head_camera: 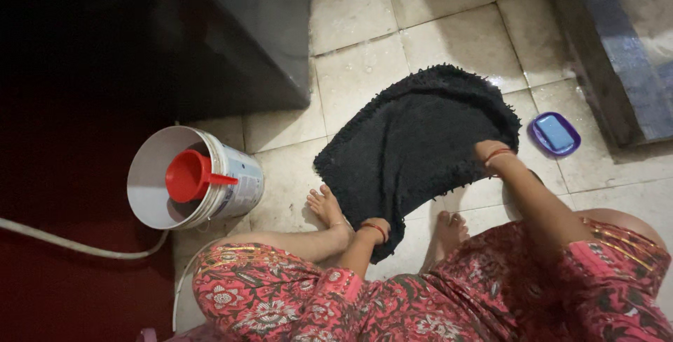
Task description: The person washes a mat on a tiled floor by pouring water from a red mug, applying a bar of soap, and scrubbing the surface with a handheld brush.
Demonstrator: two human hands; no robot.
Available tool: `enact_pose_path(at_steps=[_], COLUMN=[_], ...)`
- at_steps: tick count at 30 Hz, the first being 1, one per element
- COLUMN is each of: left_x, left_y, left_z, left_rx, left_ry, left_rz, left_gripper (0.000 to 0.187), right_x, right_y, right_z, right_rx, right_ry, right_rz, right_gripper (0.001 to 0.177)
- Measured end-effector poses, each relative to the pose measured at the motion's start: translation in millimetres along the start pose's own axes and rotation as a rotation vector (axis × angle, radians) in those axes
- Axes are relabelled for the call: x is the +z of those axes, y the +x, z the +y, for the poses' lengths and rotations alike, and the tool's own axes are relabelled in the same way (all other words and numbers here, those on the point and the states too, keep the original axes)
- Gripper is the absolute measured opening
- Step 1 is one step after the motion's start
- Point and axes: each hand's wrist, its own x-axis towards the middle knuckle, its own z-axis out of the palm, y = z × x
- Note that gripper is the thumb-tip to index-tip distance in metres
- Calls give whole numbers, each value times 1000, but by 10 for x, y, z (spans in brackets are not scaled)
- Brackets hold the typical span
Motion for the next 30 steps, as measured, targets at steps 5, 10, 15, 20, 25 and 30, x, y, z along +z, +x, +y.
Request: enact_pose_path(at_steps=[5, 10, 15, 20, 25, 30], left_x=[-147, -225, -479, -918, -1231, -1231], left_y=[-13, -43, -28, -168, -374, -621], left_z=[-57, -115, -258, -378, -339, -170], left_rx=[-61, -61, -65, -68, -82, -80], left_ry=[-56, -133, -76, -152, -266, -150], left_rz=[144, 290, 469, 744, 909, 976], left_gripper=[33, 32, 35, 33, 26, 31], right_x=[-265, -373, -540, -813, -791, -674], right_y=[-198, -273, -476, -960, -1214, -1224], right_z=[-493, -438, 16, 374, 214, -147], right_rx=[-71, -133, -45, -131, -89, -13], right_ry=[-49, 64, 37, 196, 273, 134], right_rz=[86, 238, 333, 561, 592, 470], right_gripper=[23, 18, 30, 36, 27, 26])
